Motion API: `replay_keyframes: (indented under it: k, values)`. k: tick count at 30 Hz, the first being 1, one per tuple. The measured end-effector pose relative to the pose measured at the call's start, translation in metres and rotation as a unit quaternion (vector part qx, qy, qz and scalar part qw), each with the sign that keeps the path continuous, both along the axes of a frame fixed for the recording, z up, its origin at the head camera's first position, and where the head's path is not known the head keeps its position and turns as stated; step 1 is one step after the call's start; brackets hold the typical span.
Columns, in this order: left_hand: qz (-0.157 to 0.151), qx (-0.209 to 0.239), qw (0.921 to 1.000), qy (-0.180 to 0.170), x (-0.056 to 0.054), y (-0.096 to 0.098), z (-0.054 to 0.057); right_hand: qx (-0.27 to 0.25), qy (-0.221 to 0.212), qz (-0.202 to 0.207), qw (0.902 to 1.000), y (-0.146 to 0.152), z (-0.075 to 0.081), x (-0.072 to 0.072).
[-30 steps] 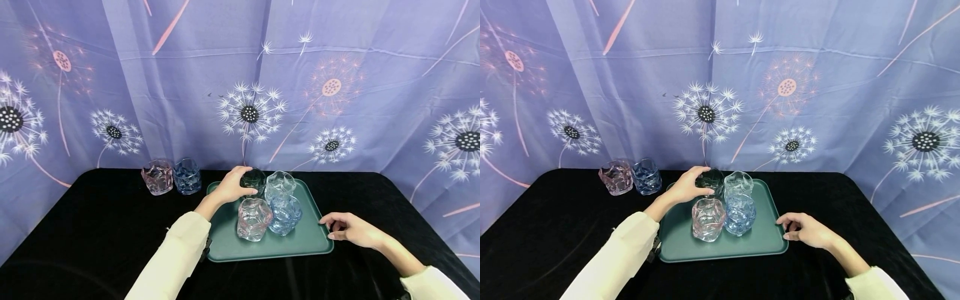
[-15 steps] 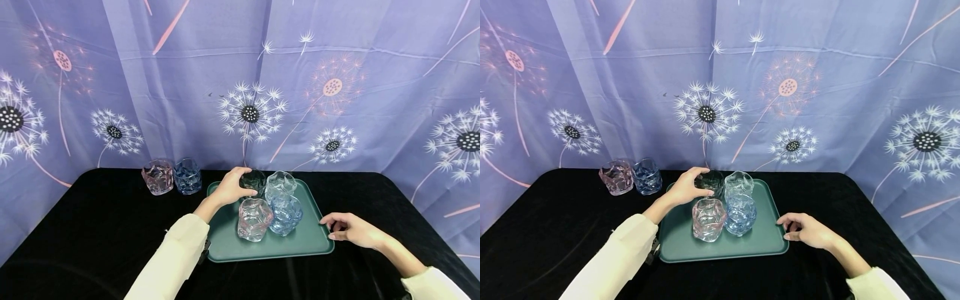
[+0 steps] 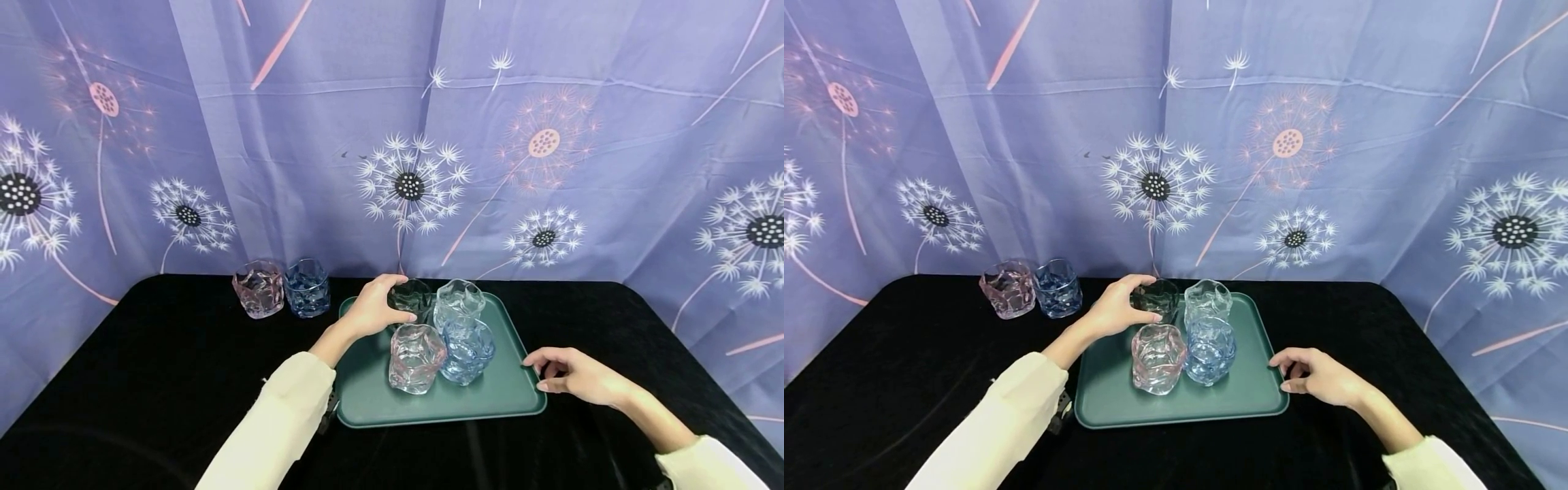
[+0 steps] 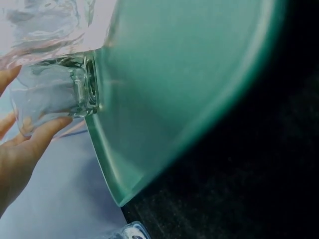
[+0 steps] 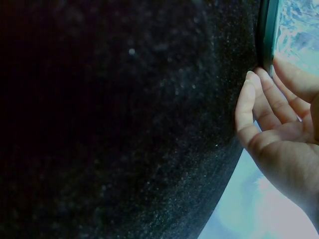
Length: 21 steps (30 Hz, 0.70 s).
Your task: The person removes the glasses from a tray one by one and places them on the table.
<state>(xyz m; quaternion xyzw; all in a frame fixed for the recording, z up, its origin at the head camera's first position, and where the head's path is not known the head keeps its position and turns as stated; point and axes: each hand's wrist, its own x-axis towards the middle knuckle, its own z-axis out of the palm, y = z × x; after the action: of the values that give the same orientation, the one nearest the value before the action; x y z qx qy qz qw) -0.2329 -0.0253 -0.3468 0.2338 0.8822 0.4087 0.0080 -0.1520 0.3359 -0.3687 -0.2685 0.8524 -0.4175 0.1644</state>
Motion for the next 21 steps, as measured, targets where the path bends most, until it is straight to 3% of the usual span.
replay_keyframes:
  k: [21]
  values:
    - [0.016, -0.008, 0.9996, 0.02, 0.009, -0.021, 0.01, -0.001, -0.002, 0.0, 1.0, 0.001, 0.0, 0.0]
